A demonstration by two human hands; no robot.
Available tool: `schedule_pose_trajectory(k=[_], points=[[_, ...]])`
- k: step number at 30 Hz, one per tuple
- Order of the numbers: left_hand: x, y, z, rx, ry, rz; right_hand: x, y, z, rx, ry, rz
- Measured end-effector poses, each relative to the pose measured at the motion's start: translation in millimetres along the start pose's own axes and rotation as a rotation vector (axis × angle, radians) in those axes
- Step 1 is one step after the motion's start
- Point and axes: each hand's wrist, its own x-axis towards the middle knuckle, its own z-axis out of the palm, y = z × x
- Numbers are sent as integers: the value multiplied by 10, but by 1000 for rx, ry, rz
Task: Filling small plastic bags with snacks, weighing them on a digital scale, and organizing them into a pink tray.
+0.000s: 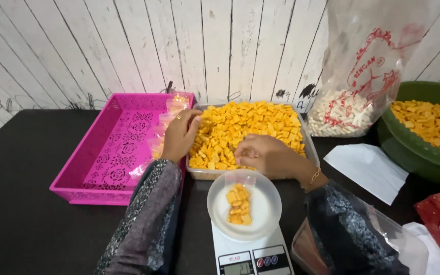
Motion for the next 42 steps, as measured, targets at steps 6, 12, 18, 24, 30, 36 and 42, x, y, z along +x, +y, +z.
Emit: schedule_pose_trajectory(k=[6, 12, 18, 24, 30, 36, 42], points=[[-31, 54, -80, -6, 69, 28, 11, -31, -13, 36, 21, 27], [-28, -26, -39, 3, 80, 26, 21, 21, 52, 22, 2, 31], [-32, 55, -78, 8, 66, 32, 80, 190, 159, -41, -18, 40], [-24, 46, -62, -18, 51, 18, 159, 396, 398, -161, -50, 23], [-17, 100, -55, -24, 35, 21, 159, 363, 424, -107, -106, -63], [-22, -1, 66, -20, -39, 33, 187, 507, 570, -129, -137, -201], [16, 131, 87, -357, -168, -8, 143, 261, 124, 14, -18, -243]])
